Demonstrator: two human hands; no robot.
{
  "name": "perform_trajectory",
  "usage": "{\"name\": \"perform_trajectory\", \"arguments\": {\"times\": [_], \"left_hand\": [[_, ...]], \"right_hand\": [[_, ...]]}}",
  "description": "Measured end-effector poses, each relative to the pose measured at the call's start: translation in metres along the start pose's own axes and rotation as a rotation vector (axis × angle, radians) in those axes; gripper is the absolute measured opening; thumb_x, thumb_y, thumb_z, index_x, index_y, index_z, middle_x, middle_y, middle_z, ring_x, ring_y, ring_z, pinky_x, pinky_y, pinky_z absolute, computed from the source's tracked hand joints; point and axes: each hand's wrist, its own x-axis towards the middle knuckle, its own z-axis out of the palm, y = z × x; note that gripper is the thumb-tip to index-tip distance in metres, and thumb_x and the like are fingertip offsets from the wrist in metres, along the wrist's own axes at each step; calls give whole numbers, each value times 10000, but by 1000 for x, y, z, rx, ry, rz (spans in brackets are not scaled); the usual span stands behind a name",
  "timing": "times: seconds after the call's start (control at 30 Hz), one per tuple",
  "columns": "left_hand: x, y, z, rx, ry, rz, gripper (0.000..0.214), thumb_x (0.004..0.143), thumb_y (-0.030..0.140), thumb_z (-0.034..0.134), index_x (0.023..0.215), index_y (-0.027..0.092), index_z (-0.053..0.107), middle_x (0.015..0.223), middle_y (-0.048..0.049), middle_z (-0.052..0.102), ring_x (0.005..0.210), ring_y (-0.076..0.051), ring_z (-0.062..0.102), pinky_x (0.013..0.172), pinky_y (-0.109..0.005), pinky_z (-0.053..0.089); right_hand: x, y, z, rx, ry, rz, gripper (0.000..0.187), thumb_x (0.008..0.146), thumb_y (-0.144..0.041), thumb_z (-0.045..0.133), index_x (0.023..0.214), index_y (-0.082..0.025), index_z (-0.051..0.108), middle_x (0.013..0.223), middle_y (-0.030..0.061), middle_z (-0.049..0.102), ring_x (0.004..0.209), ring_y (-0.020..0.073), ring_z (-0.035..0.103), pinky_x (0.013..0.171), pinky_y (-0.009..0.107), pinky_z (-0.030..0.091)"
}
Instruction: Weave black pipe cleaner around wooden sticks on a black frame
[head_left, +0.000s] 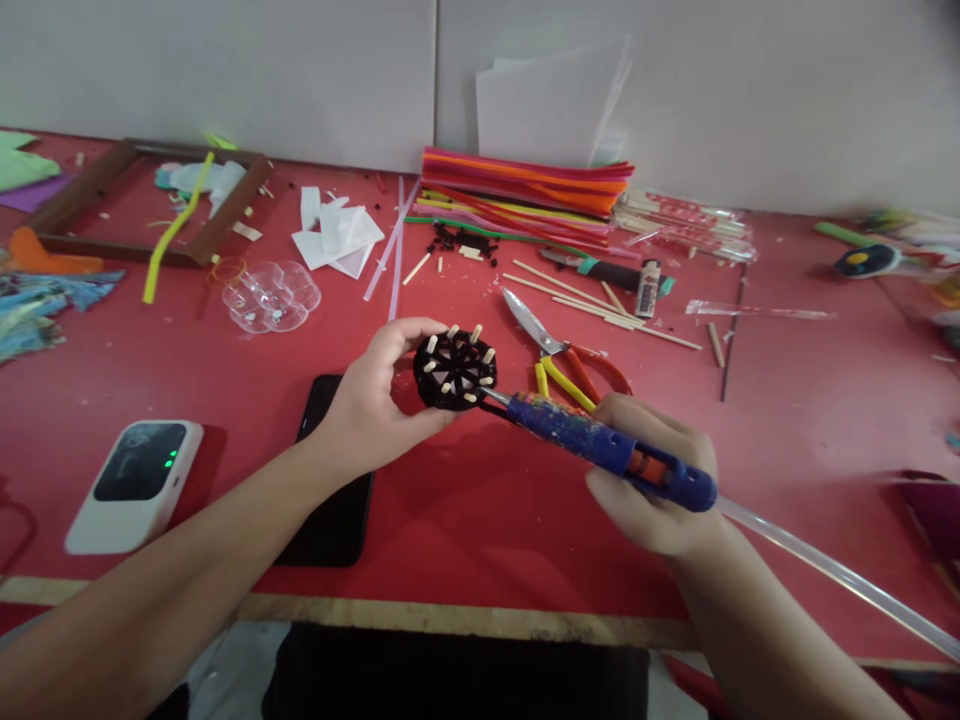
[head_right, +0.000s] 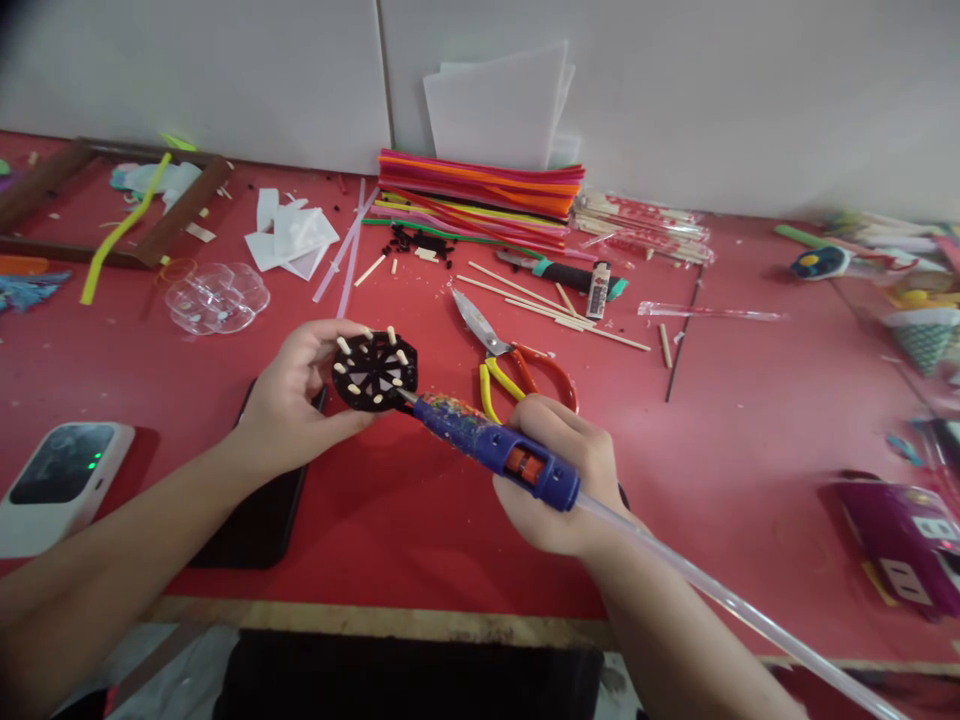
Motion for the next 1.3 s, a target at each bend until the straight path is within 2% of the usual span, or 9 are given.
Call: {"name": "perform_trajectory", "arguments": {"times": [0.57,0.77,0.9,0.93,1.0,1.07,1.17,1.23,1.3], "left_hand": [[0,1,-1,23,8,-2,622,769,278,844,1311,237,541,1313,-119,661,1215,-292,672,1064,-489,556],[0,2,-1,59,-41,28,614,772,309,848,1300,244,540,1282,-112,689,1176,-281,701,1031,-464,578],[0,1,0,95,-82,4,672,770,361,867,1324,229,511,1301,-139,694,1223,-314,697,1037,-480,581],[1,1,-1,120,-97,0,684,775,365,864,1339,225,503,1318,-148,690,1237,-323,694,1045,-490,578],[2,2,-1,185,-158,7,675,806,348,836,1374,226,493,1372,-156,669,1272,-335,679,1057,-495,574],[2,4,-2,236,-235,31,656,846,325,795,1414,238,479,1431,-156,637,1312,-338,657,1072,-492,569],[1,6,-5,267,-305,89,742,875,283,758,1514,256,381,1504,-175,569,1375,-347,603,1122,-532,528],[-1,7,-7,305,-328,176,834,862,244,742,1563,249,290,1606,-223,419,1492,-384,466,1176,-594,456],[-3,11,-8,363,-331,291,823,833,218,725,1538,232,301,1664,-251,256,1583,-423,278,1212,-646,375]], "right_hand": [[-2,1,-1,13,13,24,138,742,-176,590,715,-240,471,633,-35,459,512,110,406,467,277,327],[1,6,-4,-89,84,61,125,736,-161,626,816,-248,586,675,-17,563,536,139,510,508,293,402],[-2,44,-34,-332,185,193,230,789,-135,677,977,-267,682,574,-41,534,435,116,440,462,275,345],[-3,57,-46,-383,135,187,290,772,-101,697,1012,-263,695,587,-28,576,434,115,458,461,276,338],[-6,84,-72,-469,-60,93,457,724,-72,758,1138,-259,701,821,58,728,580,157,602,507,294,340],[-10,111,-96,-547,-90,22,414,731,-58,720,1092,-260,732,863,74,734,671,179,643,549,312,321],[-11,141,-123,-568,-76,1,262,756,-90,700,942,-262,763,769,41,716,621,146,600,560,306,310],[-9,149,-135,-582,-65,-15,163,759,-118,736,830,-262,757,690,15,682,570,126,547,562,306,314],[-8,142,-140,-609,-38,-25,130,762,-141,756,832,-251,751,663,7,647,556,129,518,579,329,312]]}}
